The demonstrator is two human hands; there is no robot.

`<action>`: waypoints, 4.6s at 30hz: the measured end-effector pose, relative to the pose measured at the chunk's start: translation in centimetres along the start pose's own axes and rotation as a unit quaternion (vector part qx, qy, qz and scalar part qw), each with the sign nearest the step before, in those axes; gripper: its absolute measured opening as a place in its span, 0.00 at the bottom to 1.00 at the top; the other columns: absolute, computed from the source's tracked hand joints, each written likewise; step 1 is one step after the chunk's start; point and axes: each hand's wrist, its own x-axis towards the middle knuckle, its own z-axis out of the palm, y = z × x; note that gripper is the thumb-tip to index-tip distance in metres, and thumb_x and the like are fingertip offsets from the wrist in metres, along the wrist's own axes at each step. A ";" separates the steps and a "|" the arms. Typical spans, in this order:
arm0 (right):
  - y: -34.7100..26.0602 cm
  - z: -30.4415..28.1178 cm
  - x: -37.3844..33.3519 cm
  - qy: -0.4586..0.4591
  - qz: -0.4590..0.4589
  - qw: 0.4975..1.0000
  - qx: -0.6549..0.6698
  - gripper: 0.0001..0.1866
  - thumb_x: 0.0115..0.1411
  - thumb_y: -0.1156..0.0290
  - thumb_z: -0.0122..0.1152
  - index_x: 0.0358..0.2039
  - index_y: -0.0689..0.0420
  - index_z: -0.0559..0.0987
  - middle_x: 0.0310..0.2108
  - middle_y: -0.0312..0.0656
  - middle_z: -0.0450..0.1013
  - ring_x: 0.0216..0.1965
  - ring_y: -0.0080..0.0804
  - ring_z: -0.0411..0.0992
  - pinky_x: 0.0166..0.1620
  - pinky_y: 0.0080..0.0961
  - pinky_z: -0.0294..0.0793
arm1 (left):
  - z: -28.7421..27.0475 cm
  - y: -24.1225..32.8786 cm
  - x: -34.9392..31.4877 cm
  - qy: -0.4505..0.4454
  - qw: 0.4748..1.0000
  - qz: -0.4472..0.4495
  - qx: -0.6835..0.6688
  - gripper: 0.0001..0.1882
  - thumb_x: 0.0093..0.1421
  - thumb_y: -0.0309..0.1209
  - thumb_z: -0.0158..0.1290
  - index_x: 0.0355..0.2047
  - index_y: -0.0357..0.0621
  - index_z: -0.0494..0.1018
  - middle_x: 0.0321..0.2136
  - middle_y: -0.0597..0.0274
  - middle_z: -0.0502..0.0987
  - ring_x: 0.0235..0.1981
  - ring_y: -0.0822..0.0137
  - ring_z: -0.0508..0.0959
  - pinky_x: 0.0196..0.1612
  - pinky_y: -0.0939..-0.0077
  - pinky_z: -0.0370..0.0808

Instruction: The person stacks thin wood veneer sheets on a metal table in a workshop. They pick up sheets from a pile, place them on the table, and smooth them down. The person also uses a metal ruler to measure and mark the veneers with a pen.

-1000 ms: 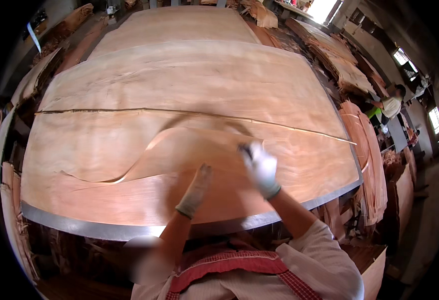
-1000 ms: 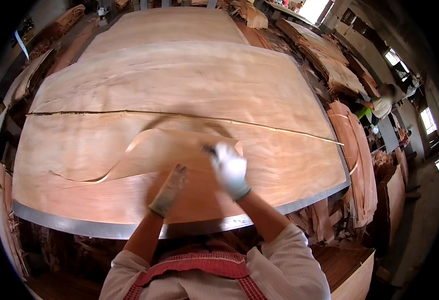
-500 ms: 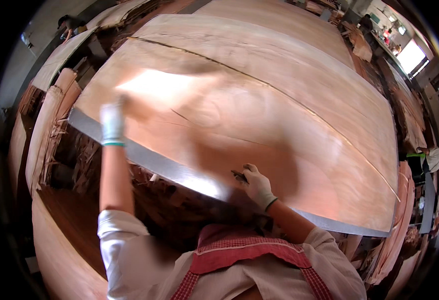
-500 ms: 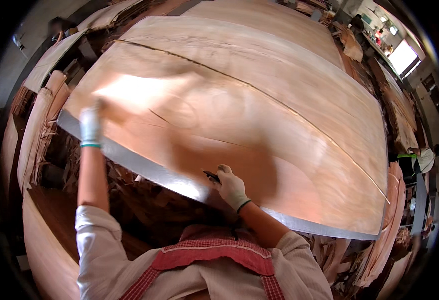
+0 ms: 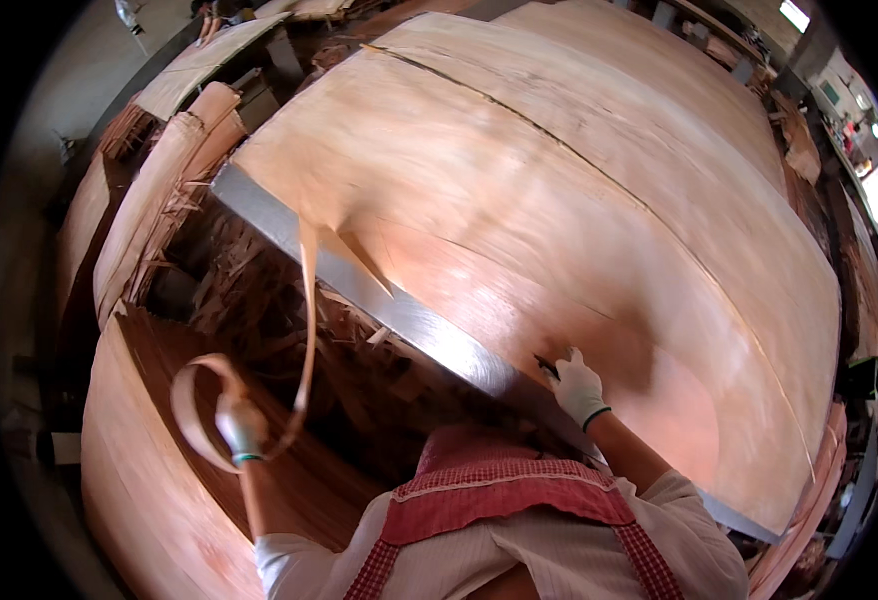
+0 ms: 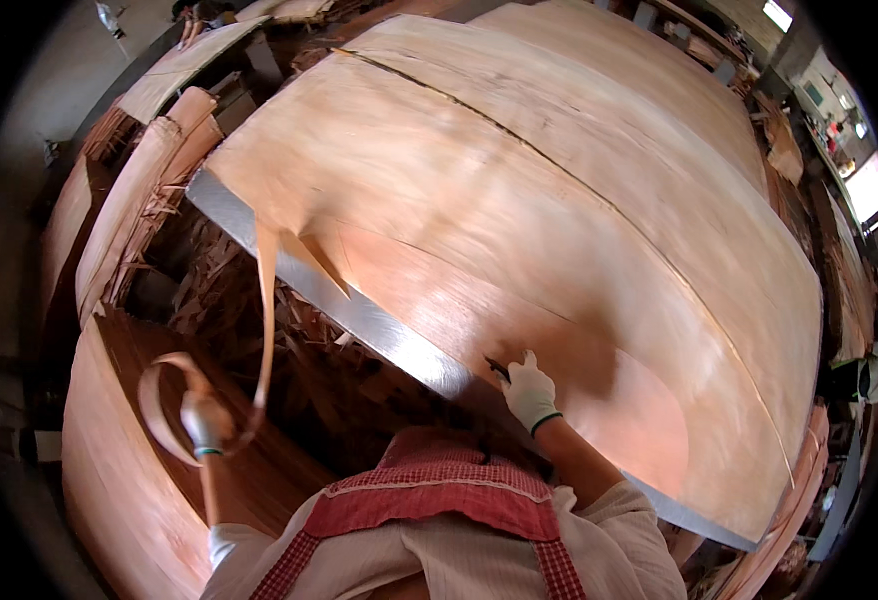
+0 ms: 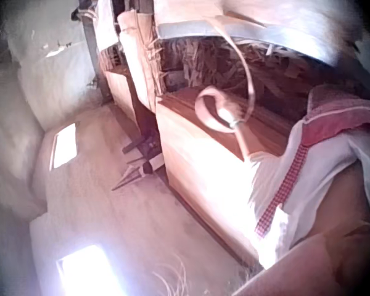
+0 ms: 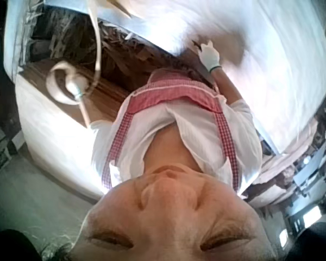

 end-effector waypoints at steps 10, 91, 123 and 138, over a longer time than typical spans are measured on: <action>0.7 0.2 0.1 0.019 -0.033 0.999 0.038 0.18 0.62 0.54 0.50 0.36 0.54 0.78 0.56 0.65 0.61 0.39 0.60 0.73 0.42 0.51 0.73 | -11.3 14.1 10.3 -0.511 0.668 0.006 -0.541 0.15 0.65 0.39 0.52 0.40 0.37 0.74 0.30 0.61 0.78 0.29 0.68 0.78 0.30 0.77 0.77; -35.1 10.1 8.5 0.014 0.170 0.807 0.565 0.12 0.60 0.65 0.57 0.37 0.62 0.73 0.31 0.57 0.73 0.34 0.58 0.72 0.38 0.43 0.70 | -9.3 19.6 28.1 -0.024 0.709 0.356 -0.608 0.07 0.58 0.30 0.54 0.35 0.40 0.74 0.34 0.54 0.74 0.40 0.51 0.73 0.46 0.59 0.68; -28.7 6.1 15.8 0.104 0.296 0.923 0.223 0.08 0.57 0.70 0.54 0.34 0.57 0.80 0.34 0.52 0.78 0.38 0.48 0.77 0.39 0.39 0.76 | -9.8 27.0 30.4 0.071 0.621 0.751 -0.213 0.29 0.60 0.43 0.49 0.56 0.35 0.66 0.63 0.49 0.59 0.66 0.52 0.55 0.69 0.57 0.48; -26.5 2.7 -0.2 0.408 0.221 0.798 0.385 0.11 0.62 0.63 0.53 0.41 0.53 0.67 0.26 0.54 0.73 0.30 0.58 0.72 0.32 0.47 0.71 | -26.2 29.4 15.6 -0.433 0.347 0.590 -0.587 0.04 0.64 0.24 0.47 0.37 0.38 0.71 0.33 0.65 0.73 0.34 0.76 0.73 0.37 0.81 0.74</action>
